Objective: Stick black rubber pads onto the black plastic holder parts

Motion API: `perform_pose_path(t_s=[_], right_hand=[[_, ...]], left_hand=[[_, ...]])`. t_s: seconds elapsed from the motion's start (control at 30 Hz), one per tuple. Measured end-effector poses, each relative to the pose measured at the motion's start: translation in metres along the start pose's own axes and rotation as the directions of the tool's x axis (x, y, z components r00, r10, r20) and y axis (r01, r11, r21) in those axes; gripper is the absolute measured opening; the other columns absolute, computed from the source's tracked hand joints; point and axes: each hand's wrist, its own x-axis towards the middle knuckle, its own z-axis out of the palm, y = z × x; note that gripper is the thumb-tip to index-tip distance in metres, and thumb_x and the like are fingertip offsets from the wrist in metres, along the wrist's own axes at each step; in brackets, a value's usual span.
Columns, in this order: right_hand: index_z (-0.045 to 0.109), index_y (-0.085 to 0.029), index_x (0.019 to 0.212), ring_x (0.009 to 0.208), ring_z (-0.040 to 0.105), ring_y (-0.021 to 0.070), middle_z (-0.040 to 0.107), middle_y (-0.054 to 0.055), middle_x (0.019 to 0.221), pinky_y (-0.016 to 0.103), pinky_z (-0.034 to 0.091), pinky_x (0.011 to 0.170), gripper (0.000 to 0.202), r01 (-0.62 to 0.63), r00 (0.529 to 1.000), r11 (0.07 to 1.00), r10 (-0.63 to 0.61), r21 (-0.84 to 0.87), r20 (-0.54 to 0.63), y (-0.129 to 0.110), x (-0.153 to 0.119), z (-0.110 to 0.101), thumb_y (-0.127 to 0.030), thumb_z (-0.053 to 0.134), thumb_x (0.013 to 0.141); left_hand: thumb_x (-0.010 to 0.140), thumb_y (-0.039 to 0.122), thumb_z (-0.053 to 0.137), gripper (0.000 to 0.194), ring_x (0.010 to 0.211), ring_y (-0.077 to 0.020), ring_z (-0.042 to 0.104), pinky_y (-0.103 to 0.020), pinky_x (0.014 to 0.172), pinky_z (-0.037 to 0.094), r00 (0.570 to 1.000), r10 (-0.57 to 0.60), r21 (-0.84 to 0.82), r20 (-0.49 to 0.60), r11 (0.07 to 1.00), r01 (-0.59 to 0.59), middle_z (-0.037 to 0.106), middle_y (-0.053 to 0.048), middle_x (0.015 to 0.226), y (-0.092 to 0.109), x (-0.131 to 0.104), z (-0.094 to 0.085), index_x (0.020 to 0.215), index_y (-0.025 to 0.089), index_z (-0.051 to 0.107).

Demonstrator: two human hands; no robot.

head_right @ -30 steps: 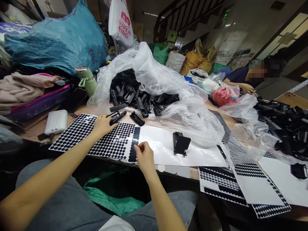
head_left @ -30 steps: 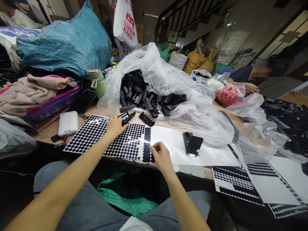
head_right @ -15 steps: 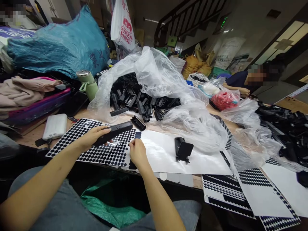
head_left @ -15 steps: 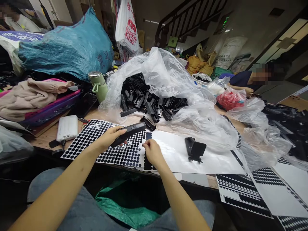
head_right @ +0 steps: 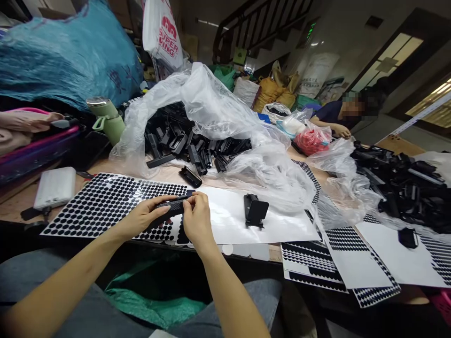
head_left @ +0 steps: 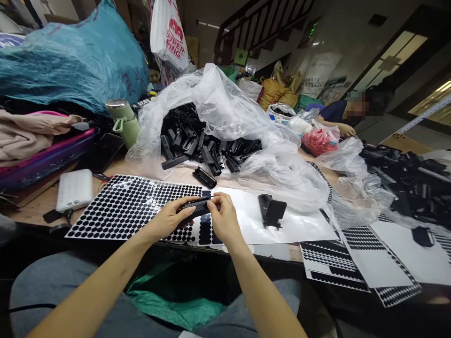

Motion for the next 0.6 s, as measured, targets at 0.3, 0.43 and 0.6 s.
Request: perform_pose_path(t_s=[0.3,0.43,0.6], right_hand=[[0.048,-0.019,0.069,0.1,0.049,0.018,0.051,0.008,0.102,0.033,0.039,0.086,0.01,0.019,1.0,0.999,-0.018,-0.044,0.024,0.003,-0.003,-0.005,-0.018,0.045,0.078],[0.047,-0.02,0.069,0.101,0.048,0.018,0.05,0.008,0.102,0.032,0.04,0.086,0.01,0.041,0.999,0.997,-0.04,-0.069,0.022,0.004,-0.004,-0.003,-0.017,0.044,0.078],[0.048,-0.019,0.083,0.087,0.052,0.0179,0.049,0.009,0.1,0.031,0.043,0.077,0.006,-0.021,0.998,0.976,0.007,-0.215,-0.066,0.021,-0.009,-0.01,-0.024,0.047,0.08]], left_hand=[[0.077,0.044,0.055,0.051,0.07,-0.0184,0.062,-0.031,0.063,0.05,1.0,-0.013,-0.017,-0.008,1.0,0.012,0.063,-0.007,0.099,0.002,-0.001,0.008,0.121,0.02,0.05],[0.077,0.044,0.054,0.05,0.073,-0.0194,0.061,-0.03,0.061,0.05,1.0,-0.004,-0.027,-0.021,1.0,0.003,0.064,-0.006,0.093,0.0,-0.003,0.011,0.12,0.019,0.051],[0.077,0.046,0.053,0.052,0.068,-0.0197,0.063,-0.03,0.057,0.05,0.995,-0.097,-0.049,-0.018,0.994,0.096,0.064,-0.005,0.084,-0.003,-0.004,0.012,0.121,0.019,0.048]])
